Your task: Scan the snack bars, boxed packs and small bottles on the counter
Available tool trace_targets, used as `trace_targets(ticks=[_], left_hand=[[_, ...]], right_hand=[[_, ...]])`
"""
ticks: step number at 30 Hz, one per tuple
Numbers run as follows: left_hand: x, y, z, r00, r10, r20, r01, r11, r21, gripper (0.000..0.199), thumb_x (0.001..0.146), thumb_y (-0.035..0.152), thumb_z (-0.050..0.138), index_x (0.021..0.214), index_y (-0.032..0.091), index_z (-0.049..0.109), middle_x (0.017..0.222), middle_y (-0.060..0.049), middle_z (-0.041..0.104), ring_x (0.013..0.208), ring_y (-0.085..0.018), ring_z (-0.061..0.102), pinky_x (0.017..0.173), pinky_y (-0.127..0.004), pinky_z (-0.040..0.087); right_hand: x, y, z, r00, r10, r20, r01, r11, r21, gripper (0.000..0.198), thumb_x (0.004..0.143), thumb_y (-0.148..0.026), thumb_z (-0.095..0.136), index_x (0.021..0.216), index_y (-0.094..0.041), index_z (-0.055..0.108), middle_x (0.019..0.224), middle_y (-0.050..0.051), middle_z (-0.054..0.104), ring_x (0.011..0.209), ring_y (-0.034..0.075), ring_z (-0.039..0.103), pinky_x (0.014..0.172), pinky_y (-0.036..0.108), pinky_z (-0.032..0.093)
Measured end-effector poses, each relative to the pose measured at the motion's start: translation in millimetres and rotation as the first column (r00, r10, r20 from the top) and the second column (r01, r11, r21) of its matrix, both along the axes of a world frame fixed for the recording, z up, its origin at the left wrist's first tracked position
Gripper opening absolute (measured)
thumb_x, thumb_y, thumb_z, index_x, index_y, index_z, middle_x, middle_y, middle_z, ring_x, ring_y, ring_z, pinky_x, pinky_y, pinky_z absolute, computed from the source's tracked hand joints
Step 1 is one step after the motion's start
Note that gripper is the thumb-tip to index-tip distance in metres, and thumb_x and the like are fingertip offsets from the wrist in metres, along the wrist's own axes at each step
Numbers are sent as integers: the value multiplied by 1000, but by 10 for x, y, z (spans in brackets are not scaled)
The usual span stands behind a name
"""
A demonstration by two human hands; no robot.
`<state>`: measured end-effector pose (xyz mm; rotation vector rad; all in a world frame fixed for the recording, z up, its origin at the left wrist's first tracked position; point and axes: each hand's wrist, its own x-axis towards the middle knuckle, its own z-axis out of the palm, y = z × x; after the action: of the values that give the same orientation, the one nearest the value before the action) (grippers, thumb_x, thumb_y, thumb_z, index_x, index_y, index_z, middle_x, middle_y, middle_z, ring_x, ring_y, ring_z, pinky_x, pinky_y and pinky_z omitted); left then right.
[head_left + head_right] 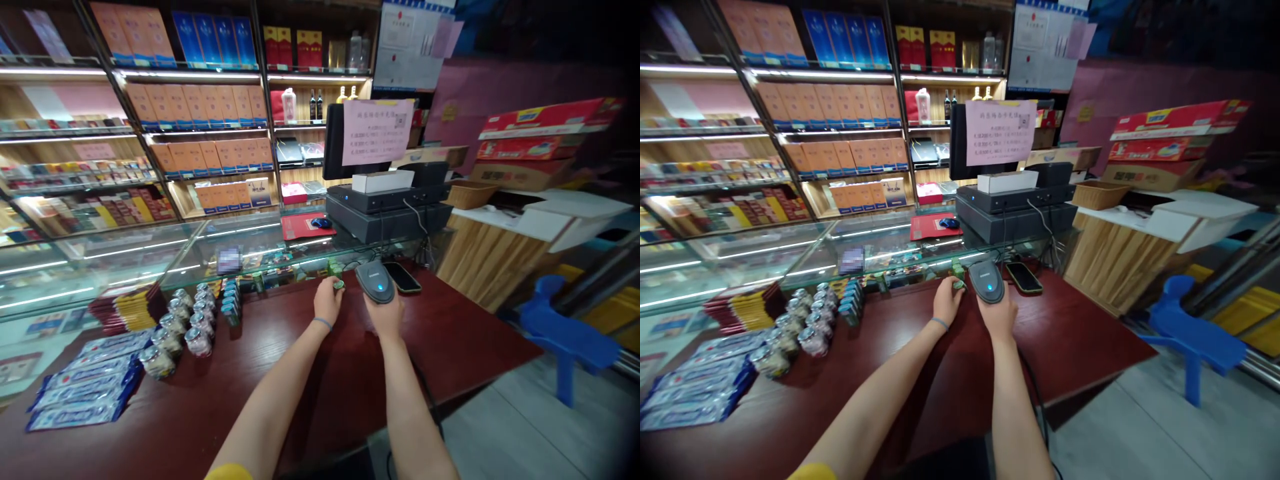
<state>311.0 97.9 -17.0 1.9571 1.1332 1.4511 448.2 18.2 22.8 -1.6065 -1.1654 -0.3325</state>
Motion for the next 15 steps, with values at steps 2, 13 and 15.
trace_targets(ticks=[2,13,15], left_hand=[[-98,-28,29,992,20,127,-15,999,-43,25,83,17,65,108,21,60,108,-8,63,104,-22,60,97,-39,46],[-1525,-330,97,561,182,808,277,878,-390,56,82,32,72,134,26,52,107,-4,67,80,-10,64,66,-20,51],[-1751,-378,51,489,206,847,345,846,-405,56,81,31,74,133,25,54,112,-5,68,80,-10,65,64,-20,52]], right_hand=[[-19,7,-10,1000,10,14,-10,1000,0,49,76,-49,62,109,-13,61,78,15,73,66,29,69,57,34,49],[-399,-57,9,973,177,145,-179,984,0,35,75,-47,65,96,-19,59,68,7,69,57,24,66,52,29,44],[-502,-75,-13,951,241,193,-244,970,-9,36,75,-45,65,100,-19,58,69,7,70,58,24,66,54,29,45]])
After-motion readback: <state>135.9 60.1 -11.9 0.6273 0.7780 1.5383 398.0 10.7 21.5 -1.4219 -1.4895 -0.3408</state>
